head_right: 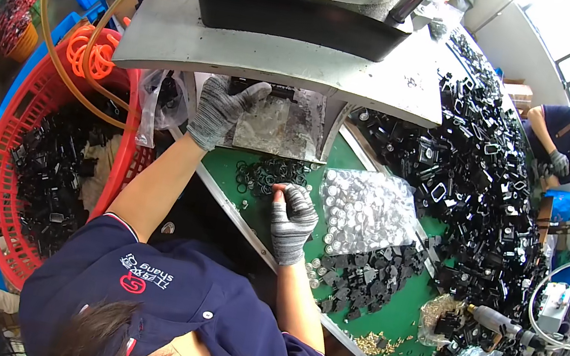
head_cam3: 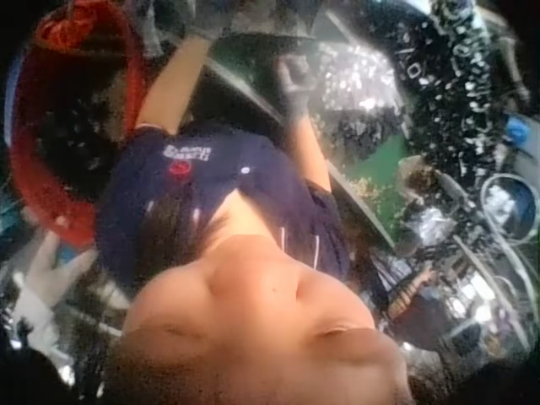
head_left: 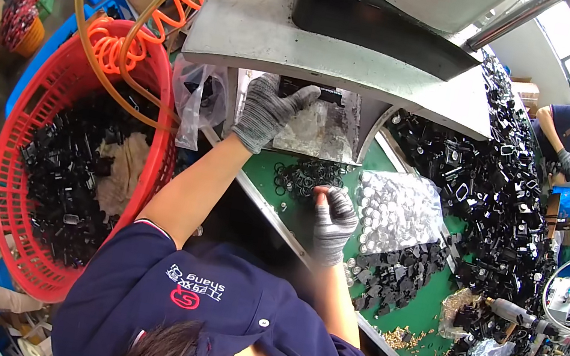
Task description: Manually assembling small black plastic components at a factory workstation.
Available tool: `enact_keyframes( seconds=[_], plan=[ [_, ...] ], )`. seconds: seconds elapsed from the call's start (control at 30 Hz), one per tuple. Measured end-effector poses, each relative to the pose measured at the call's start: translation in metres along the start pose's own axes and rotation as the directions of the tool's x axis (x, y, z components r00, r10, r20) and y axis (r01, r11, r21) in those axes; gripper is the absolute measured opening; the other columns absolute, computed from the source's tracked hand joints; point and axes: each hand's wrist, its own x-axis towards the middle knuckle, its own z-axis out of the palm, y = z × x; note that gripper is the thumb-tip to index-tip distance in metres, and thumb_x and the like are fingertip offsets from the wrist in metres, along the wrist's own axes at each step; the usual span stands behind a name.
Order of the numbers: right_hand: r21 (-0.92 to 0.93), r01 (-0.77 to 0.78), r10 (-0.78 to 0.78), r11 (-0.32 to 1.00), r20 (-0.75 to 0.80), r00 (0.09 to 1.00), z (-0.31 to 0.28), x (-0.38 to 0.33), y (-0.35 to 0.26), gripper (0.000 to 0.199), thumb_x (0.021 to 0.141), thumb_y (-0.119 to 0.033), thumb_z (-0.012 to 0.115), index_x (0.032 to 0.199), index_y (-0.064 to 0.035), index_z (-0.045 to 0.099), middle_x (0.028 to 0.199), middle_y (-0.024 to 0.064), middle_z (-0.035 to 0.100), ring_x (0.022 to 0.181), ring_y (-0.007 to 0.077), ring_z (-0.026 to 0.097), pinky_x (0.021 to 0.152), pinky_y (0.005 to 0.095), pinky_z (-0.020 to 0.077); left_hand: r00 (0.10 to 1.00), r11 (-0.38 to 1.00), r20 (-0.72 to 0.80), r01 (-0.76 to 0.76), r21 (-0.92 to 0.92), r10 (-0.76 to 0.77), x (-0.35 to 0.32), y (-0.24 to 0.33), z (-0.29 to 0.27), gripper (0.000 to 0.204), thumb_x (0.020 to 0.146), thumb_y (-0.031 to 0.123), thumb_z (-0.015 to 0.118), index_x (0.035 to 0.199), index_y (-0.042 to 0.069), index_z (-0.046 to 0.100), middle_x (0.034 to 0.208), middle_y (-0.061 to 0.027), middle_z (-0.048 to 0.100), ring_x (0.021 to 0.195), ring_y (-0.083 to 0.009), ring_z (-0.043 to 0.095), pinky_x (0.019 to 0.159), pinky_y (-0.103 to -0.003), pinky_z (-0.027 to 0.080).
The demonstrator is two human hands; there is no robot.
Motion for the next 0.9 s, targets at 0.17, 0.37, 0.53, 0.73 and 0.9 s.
enact_keyframes(
  seconds=[0.17,0.37,0.53,0.73,0.9],
  plan=[
    [-0.004,-0.028,0.028,1.000,0.014,1.000,-0.002,0.000,0.000,0.009,0.086,0.004,0.062,0.091,0.0004,0.069,0.086,0.0066,0.065,0.079,0.0135,0.061,0.075,0.0260,0.0487,1.000,0.999,0.019,-0.024,0.033,0.024,-0.002,0.006,0.000,0.033,0.081,0.017,0.081,0.104,-0.002,0.064,0.092,-0.0068,0.068,0.081,-0.0129,0.063,0.074,-0.028,0.053],
    [0.002,-0.008,0.008,1.000,-0.021,1.000,0.000,-0.002,0.001,0.010,0.085,0.004,0.062,0.091,0.0003,0.069,0.087,0.0076,0.066,0.081,0.0156,0.063,0.076,0.0266,0.0492,0.991,0.929,0.036,-0.134,0.344,0.130,-0.007,0.004,-0.004,0.044,0.082,0.026,0.079,0.112,-0.001,0.062,0.104,-0.0120,0.066,0.096,-0.0227,0.062,0.088,-0.037,0.049],
    [-0.074,0.007,-0.005,0.997,0.019,1.000,0.000,-0.002,0.004,0.010,0.087,0.003,0.062,0.092,0.0015,0.069,0.091,0.0068,0.066,0.084,0.0125,0.060,0.079,0.0253,0.0477,0.923,0.446,0.247,-0.362,0.818,0.296,-0.009,-0.013,-0.008,0.054,0.092,0.047,0.057,0.126,0.004,0.056,0.117,-0.0193,0.062,0.109,-0.0344,0.059,0.097,-0.048,0.044],
    [-0.117,-0.005,0.010,0.993,0.042,0.999,0.000,0.000,0.002,0.009,0.087,0.002,0.061,0.091,0.0014,0.070,0.090,0.0062,0.066,0.083,0.0128,0.060,0.078,0.0254,0.0474,0.940,0.122,0.308,-0.326,0.938,0.144,-0.014,-0.018,-0.005,0.058,0.093,0.053,0.052,0.130,0.008,0.054,0.123,-0.0175,0.060,0.113,-0.0350,0.057,0.100,-0.048,0.042],
    [-0.064,-0.012,0.014,0.998,0.022,1.000,0.001,-0.001,0.003,0.009,0.088,0.002,0.061,0.092,0.0018,0.069,0.089,0.0057,0.065,0.083,0.0125,0.059,0.078,0.0253,0.0473,0.926,0.025,0.361,-0.366,0.930,0.114,-0.012,-0.024,-0.008,0.060,0.093,0.054,0.051,0.131,0.008,0.054,0.126,-0.0172,0.059,0.115,-0.0346,0.056,0.101,-0.048,0.042]
  ],
)
